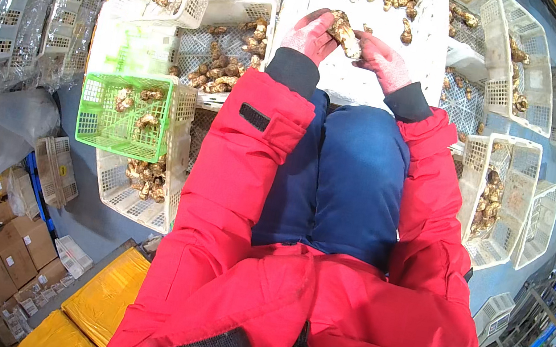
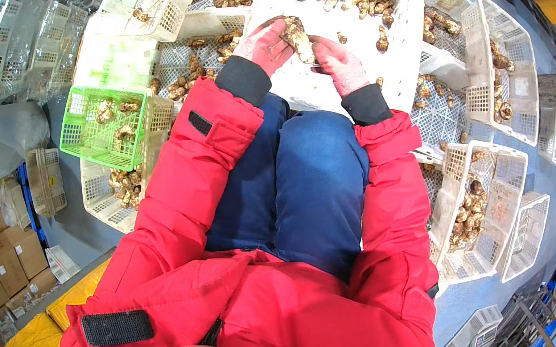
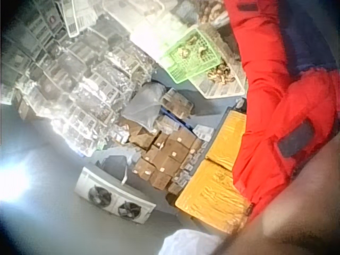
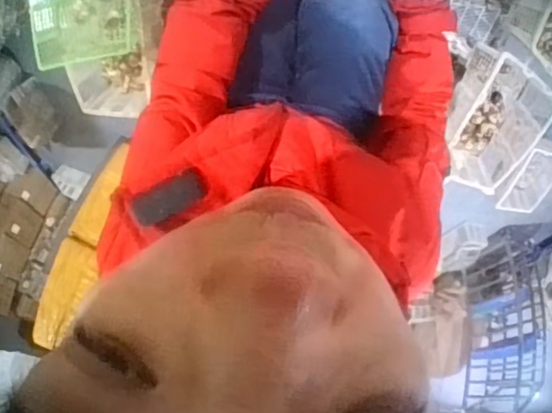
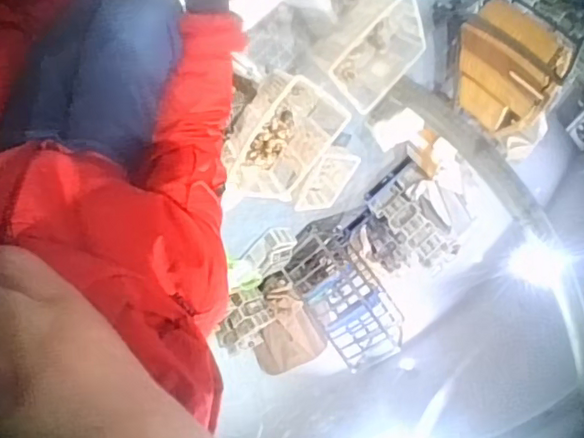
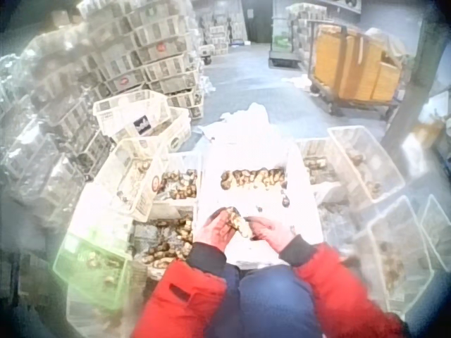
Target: The person is sorting and cleaning agricultural bulbs by hand, removing loose soil and husks before placing them into different crates.
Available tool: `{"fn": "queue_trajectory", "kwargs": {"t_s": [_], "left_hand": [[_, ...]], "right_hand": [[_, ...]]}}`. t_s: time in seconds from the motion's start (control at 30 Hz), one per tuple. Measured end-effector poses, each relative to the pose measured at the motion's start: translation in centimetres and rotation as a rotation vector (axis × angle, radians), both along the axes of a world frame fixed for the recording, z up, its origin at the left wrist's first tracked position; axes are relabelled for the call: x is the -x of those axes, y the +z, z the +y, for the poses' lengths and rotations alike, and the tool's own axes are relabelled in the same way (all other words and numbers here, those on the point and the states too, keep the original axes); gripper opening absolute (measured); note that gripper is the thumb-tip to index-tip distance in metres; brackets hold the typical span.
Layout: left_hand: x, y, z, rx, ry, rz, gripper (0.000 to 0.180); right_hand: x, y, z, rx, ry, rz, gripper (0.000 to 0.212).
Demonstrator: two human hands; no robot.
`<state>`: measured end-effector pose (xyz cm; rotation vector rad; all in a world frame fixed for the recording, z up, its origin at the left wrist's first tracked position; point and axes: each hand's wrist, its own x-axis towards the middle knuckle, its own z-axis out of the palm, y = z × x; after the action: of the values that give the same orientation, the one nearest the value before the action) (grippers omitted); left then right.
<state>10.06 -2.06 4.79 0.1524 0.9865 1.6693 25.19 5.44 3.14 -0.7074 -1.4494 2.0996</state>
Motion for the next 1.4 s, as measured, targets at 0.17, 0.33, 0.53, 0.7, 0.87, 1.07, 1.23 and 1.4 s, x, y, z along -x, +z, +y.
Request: {"fn": "queue_trajectory", "kwargs": {"t_s": [0.17, 0.33, 0.53, 0.7, 0.87, 1.07, 1.23, 1.4], "left_hand": [[0.2, -0.5, 0.1, -0.004, 0.023, -0.05, 0.033], [0.4, -0.5, 0.1, -0.008, 0.065, -0.033, 0.032], [0.4, -0.7, 0.0, -0.029, 0.049, -0.034, 0.031], [0.3, -0.1, -0.1, -0.01, -0.001, -0.002, 0.031], [0.1, -0.2, 0.1, -0.008, 0.027, 0.071, 0.03], [0.8, -1.4, 0.3, 0.045, 0.06, 0.089, 0.032], [-0.4, 0.1, 0.5, 0.007, 0.015, 0.115, 0.034], [-0.1, 0.7, -0.2, 0.006, -0.08, 0.125, 0.034]], "right_hand": [[-0.4, 1.2, 0.0, 0.041, -0.027, -0.231, 0.031], [-1.3, 0.9, 0.8, 0.003, -0.16, -0.117, 0.025], [-0.4, 0.5, 0.5, 0.153, -0.057, -0.078, 0.032], [0.1, 0.2, -0.2, 0.079, 0.03, -0.137, 0.04], [-1.2, 0.0, 0.8, 0.077, -0.175, -0.036, 0.025], [-1.0, 0.5, 1.2, -0.123, -0.505, 0.017, 0.034], [-0.4, -0.8, 1.8, -0.098, -0.017, -0.096, 0.047], [1.2, 1.0, 0.8, -0.216, 0.183, -0.072, 0.051]]}}
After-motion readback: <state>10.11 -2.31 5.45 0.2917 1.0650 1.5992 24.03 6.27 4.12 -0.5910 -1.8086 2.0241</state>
